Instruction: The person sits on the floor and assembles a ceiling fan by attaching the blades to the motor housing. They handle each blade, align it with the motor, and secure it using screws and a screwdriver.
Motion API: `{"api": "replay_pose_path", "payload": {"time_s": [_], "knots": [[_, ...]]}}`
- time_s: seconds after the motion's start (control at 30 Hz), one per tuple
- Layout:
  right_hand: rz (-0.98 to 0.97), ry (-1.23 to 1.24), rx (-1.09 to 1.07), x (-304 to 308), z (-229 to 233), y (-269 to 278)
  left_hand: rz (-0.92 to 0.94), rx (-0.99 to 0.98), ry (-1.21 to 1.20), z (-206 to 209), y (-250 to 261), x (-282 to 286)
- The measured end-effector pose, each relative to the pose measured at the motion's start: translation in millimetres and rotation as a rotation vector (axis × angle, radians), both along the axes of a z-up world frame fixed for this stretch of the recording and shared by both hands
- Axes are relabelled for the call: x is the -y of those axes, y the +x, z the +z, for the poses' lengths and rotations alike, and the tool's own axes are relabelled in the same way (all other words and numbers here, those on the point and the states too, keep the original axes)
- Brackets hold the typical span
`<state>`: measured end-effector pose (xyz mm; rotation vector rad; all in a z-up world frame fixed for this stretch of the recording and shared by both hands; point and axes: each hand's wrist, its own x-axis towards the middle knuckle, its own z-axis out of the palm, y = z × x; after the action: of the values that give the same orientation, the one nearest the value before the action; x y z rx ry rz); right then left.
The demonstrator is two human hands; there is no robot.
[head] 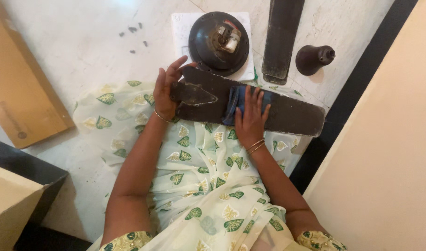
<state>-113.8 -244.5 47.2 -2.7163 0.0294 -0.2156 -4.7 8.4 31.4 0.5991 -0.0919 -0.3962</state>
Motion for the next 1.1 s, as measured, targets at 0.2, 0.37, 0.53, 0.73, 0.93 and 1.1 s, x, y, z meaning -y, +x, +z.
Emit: {"api": "replay_pose_path", "payload": {"time_s": [0.2,0.37,0.53,0.73,0.93,1.1], "knots": [[-0.030,0.321,0.133,31,23,4,0.003,0.029,0.042,4,-1,1],[-0.056,0.164,0.265,53,65,-2,-0.002,0.058,0.044,6,-2,2],[0.186,0.701,0.018,22,69,-8,-0.002,0.077,0.039,6,0,2],[0.018,0.324,0.145,51,48,12,-0.006,0.038,-0.031,5,-3,2],[0.066,-0.118,-0.062,39,0,18,-0.008,0.051,-0.022,3,-3,2],[0.125,-0.170,-0.029,0,-12,19,0.000,0.024,-0.009,-2,-3,1]]}}
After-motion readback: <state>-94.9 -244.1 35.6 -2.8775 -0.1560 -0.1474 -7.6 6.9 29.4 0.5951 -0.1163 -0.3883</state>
